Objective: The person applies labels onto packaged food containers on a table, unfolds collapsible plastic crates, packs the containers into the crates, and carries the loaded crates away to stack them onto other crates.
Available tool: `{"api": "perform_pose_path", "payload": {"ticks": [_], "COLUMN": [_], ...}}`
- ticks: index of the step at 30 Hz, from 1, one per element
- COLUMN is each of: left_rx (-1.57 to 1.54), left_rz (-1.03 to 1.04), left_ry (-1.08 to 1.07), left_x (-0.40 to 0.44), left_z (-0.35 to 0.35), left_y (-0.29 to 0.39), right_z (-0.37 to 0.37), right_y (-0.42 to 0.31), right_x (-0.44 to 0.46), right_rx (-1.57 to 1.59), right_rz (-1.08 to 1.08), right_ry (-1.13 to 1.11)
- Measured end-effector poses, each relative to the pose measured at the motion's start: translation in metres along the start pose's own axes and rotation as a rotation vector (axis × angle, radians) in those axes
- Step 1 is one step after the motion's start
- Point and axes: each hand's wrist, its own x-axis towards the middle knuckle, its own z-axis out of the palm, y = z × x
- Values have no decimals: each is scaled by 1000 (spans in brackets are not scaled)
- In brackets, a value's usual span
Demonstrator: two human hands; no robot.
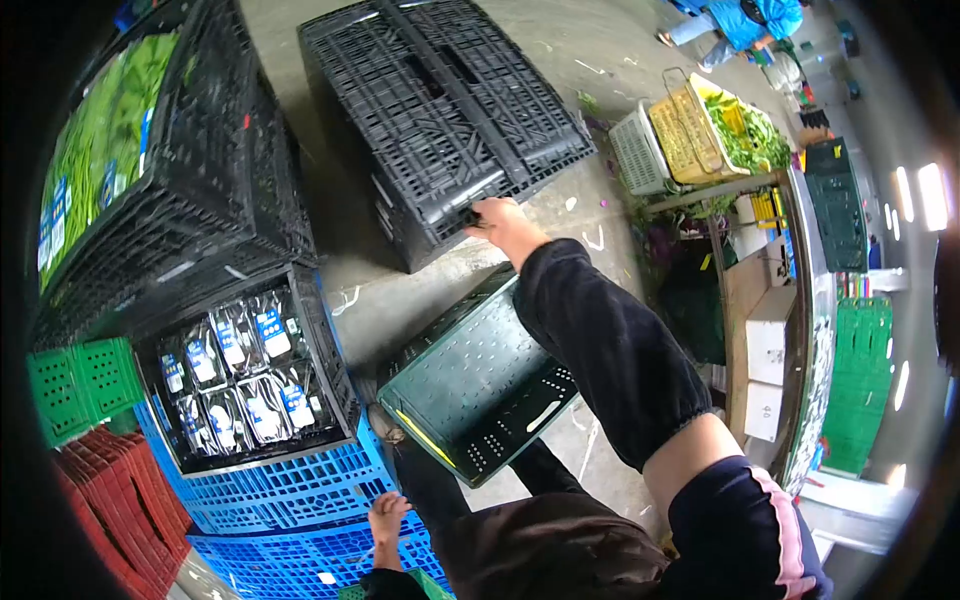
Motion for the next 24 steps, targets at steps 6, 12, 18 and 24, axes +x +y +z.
{"api": "perform_pose_path", "payload": {"ticks": [6,12,18,24], "left_rx": [166,140,163,-10], "left_rz": [-53,-53,77,146], "left_ry": [-73,72,-40,-176], "left_x": [-8,-3,-9,1], "left_z": [22,12,40,148], "left_y": [23,72,138,240], "right_z": [0,-5,12,-85], "right_y": [-10,-30,-63,-34], "right_x": [-12,-49,-83,-153], "right_rx": [-13,101,7,4], "right_rz": [9,43,-81,-196], "right_ry": [-5,-186,-67,-144]}}
